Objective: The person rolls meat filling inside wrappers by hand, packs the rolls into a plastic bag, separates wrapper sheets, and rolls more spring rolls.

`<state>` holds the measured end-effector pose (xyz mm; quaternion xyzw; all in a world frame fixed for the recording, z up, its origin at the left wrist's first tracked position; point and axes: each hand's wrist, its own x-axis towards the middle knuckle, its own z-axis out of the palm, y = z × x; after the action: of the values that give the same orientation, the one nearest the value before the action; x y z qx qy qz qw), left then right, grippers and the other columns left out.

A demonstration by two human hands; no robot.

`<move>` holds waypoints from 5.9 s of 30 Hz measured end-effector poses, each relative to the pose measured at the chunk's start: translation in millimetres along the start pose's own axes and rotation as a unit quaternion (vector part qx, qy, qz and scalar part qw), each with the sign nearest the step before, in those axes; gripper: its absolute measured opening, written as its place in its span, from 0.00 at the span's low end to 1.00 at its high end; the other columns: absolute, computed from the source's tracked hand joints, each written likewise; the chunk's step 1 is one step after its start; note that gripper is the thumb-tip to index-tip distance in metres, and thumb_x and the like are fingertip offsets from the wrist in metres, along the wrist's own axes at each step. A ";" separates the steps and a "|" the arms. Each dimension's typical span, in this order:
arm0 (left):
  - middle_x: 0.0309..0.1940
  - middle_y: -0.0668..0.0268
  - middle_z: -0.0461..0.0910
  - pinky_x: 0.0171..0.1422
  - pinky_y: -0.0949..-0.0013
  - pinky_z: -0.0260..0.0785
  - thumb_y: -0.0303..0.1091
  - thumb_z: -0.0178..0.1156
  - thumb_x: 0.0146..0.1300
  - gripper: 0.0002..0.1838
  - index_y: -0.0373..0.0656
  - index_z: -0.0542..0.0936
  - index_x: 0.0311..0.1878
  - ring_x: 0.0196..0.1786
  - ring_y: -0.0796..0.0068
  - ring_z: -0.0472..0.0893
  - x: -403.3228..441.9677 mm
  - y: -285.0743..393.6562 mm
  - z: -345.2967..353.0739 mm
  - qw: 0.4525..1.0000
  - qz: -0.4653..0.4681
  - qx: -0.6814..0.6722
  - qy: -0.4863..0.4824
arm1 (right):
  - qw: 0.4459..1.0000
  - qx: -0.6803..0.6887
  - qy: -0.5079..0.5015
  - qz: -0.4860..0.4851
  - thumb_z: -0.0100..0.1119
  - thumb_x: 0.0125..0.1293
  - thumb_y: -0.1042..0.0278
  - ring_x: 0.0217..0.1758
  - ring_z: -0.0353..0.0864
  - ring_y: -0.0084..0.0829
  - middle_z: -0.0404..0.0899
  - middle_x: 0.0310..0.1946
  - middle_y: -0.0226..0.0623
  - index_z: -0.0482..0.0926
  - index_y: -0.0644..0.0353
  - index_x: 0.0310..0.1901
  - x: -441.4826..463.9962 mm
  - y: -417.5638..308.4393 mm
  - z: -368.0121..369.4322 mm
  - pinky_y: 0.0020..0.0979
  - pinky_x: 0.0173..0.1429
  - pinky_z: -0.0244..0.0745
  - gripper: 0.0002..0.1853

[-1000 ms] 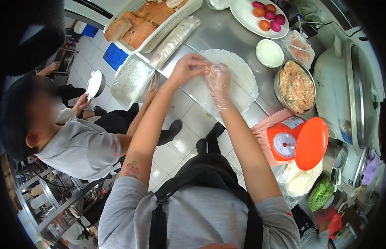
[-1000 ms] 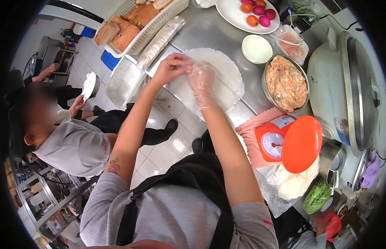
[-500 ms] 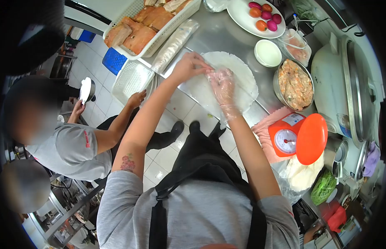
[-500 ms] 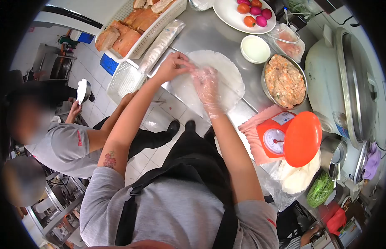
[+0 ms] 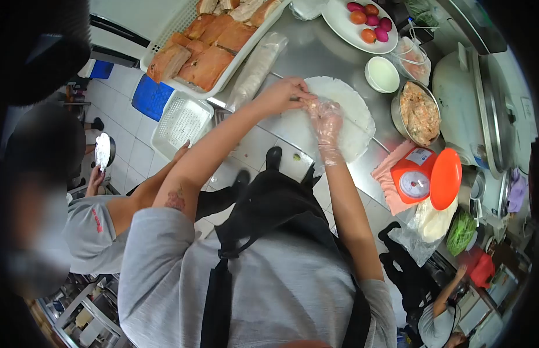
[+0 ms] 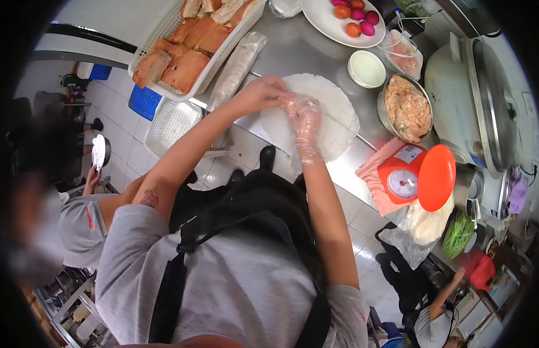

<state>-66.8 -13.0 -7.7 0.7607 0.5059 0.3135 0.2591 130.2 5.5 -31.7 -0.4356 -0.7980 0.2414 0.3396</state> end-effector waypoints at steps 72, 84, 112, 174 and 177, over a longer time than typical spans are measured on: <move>0.46 0.72 0.81 0.62 0.62 0.65 0.40 0.78 0.48 0.12 0.62 0.92 0.39 0.53 0.64 0.75 13.3 41.9 50.5 0.993 -0.044 0.069 0.084 | 0.991 0.095 -0.052 0.075 0.73 0.58 0.60 0.57 0.75 0.47 0.82 0.42 0.44 0.82 0.55 0.43 -26.9 41.8 -68.8 0.45 0.62 0.70 0.14; 0.42 0.76 0.84 0.62 0.65 0.62 0.41 0.78 0.48 0.13 0.61 0.92 0.40 0.47 0.77 0.80 20.4 5.9 49.0 0.999 -0.037 0.023 0.018 | 0.990 0.004 -0.124 0.070 0.68 0.61 0.48 0.60 0.74 0.47 0.83 0.48 0.43 0.85 0.48 0.55 -20.9 53.1 -36.5 0.46 0.69 0.66 0.23; 0.44 0.78 0.82 0.65 0.59 0.57 0.41 0.76 0.48 0.09 0.63 0.92 0.35 0.55 0.67 0.74 38.3 42.2 68.1 0.999 -0.009 0.036 -0.016 | 0.986 0.070 -0.086 0.126 0.78 0.51 0.54 0.52 0.78 0.45 0.84 0.41 0.42 0.86 0.59 0.46 -33.4 47.8 -100.9 0.43 0.61 0.72 0.24; 0.39 0.73 0.77 0.56 0.63 0.66 0.43 0.76 0.47 0.17 0.55 0.91 0.43 0.48 0.69 0.75 54.0 62.8 76.2 0.994 -0.003 0.085 -0.063 | 0.990 -0.102 -0.094 0.029 0.76 0.50 0.54 0.54 0.78 0.45 0.83 0.46 0.39 0.87 0.52 0.51 -35.0 56.2 -127.7 0.45 0.63 0.71 0.25; 0.40 0.75 0.79 0.57 0.62 0.64 0.43 0.76 0.47 0.17 0.57 0.91 0.43 0.48 0.69 0.76 57.2 59.7 71.6 0.991 0.000 0.105 -0.086 | 0.989 -0.081 -0.124 0.029 0.76 0.48 0.52 0.55 0.77 0.42 0.84 0.45 0.36 0.88 0.50 0.49 -28.6 65.1 -112.8 0.46 0.63 0.69 0.25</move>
<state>39.0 13.7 -0.9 0.8078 0.5121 0.1922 0.2197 260.8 23.9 -11.9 -0.4517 -0.8376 0.2376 0.1947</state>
